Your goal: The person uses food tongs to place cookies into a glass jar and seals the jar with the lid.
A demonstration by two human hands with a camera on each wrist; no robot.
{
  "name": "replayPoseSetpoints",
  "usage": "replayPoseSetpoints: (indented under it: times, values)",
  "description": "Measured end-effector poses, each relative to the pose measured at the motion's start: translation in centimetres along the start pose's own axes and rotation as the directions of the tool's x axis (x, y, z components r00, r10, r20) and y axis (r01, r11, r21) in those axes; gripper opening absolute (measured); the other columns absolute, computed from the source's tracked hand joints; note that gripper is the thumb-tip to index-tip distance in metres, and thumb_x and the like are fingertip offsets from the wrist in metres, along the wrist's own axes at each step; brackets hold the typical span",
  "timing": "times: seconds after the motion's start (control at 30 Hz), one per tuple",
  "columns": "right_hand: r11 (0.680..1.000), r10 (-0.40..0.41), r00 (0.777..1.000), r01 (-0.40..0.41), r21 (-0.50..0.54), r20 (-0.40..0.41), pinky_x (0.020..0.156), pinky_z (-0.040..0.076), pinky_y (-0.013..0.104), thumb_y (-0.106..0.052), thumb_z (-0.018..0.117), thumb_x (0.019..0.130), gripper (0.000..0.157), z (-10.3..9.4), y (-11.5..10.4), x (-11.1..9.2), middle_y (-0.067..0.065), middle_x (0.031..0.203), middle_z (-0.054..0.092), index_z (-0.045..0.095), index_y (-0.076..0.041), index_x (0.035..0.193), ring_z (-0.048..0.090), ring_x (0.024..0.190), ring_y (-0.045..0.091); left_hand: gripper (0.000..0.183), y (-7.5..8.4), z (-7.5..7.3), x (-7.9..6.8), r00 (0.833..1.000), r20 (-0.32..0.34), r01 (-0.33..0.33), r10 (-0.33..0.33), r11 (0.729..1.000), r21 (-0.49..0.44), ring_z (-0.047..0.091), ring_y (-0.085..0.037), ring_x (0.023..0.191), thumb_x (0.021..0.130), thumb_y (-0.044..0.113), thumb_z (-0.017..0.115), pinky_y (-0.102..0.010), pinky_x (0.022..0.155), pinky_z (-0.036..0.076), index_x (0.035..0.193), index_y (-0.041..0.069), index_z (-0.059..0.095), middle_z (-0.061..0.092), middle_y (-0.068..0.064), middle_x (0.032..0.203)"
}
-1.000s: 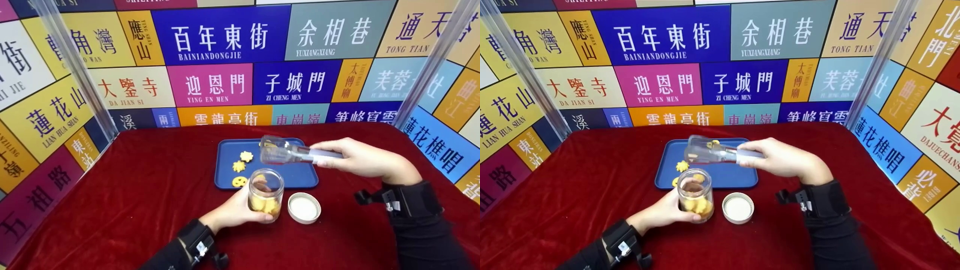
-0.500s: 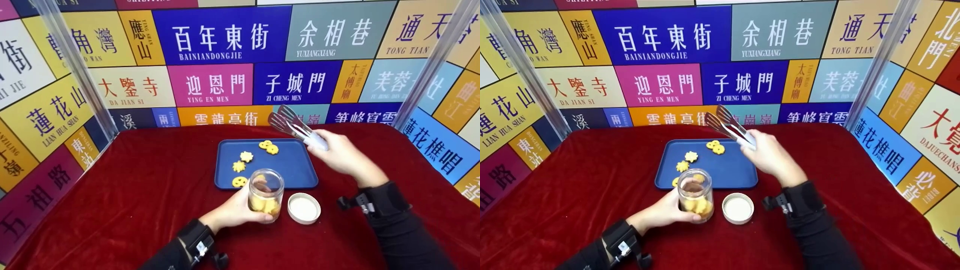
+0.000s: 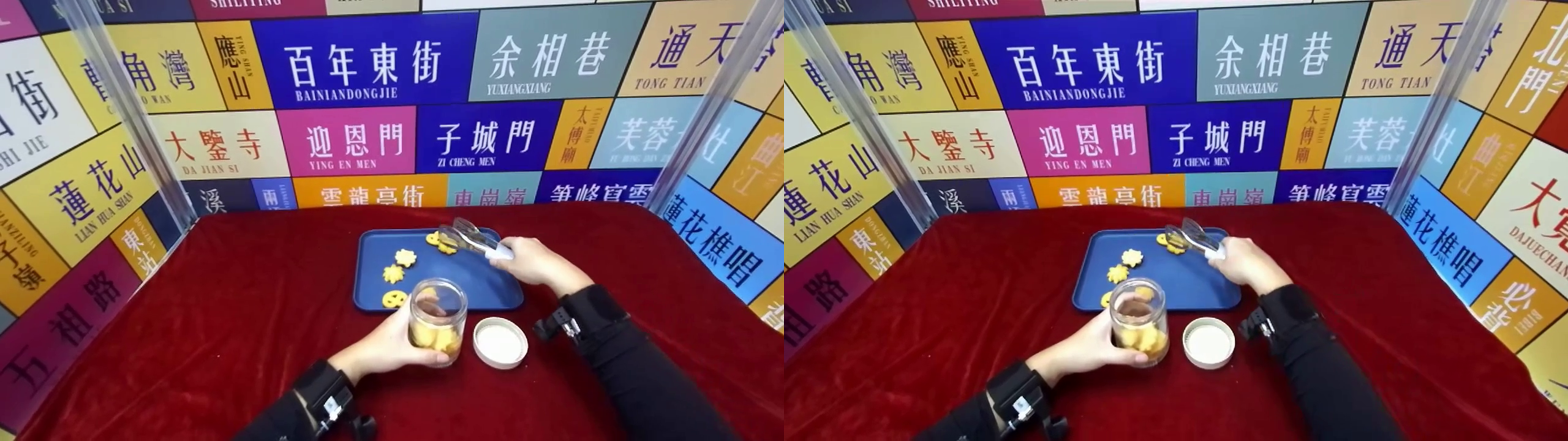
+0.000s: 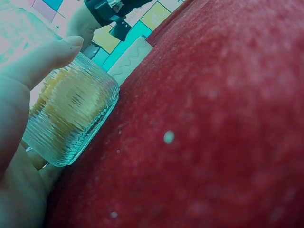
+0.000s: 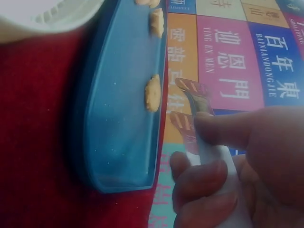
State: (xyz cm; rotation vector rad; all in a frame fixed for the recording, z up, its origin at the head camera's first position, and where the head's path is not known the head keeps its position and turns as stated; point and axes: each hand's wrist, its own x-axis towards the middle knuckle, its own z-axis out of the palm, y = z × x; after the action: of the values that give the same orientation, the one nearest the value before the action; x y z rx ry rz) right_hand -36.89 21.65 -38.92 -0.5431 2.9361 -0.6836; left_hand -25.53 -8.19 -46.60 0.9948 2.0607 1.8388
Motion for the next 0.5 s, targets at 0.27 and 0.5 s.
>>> replayPoseSetpoints:
  times: [0.27,0.5]
  values:
    - [1.0,0.006,0.999,-0.005,-0.007,0.052,0.085,0.053,0.048,-0.023,0.068,0.104,0.042,0.69,0.36,0.48,0.021,0.105,0.066,0.062,0.011,0.128,0.062,0.094,0.034,0.093,0.01,0.08,0.05,1.0,0.004,0.014,-0.014,1.0,-0.017,0.064,-0.021,0.126,0.082,0.01,0.091,-0.037,0.113,0.048,0.156,0.011,0.035,0.065,-0.007,0.136]
    - [0.999,0.021,0.998,-0.019,-0.049,0.051,0.083,0.053,0.045,-0.022,0.067,0.105,0.036,1.04,0.06,0.37,0.018,0.105,0.067,0.064,0.003,0.129,0.063,0.092,0.031,0.091,-0.19,0.1,0.1,1.0,0.01,-0.002,0.002,1.0,-0.03,0.065,-0.022,0.126,0.083,0.009,0.09,-0.039,0.114,0.048,0.155,0.019,0.036,0.066,-0.006,0.137]
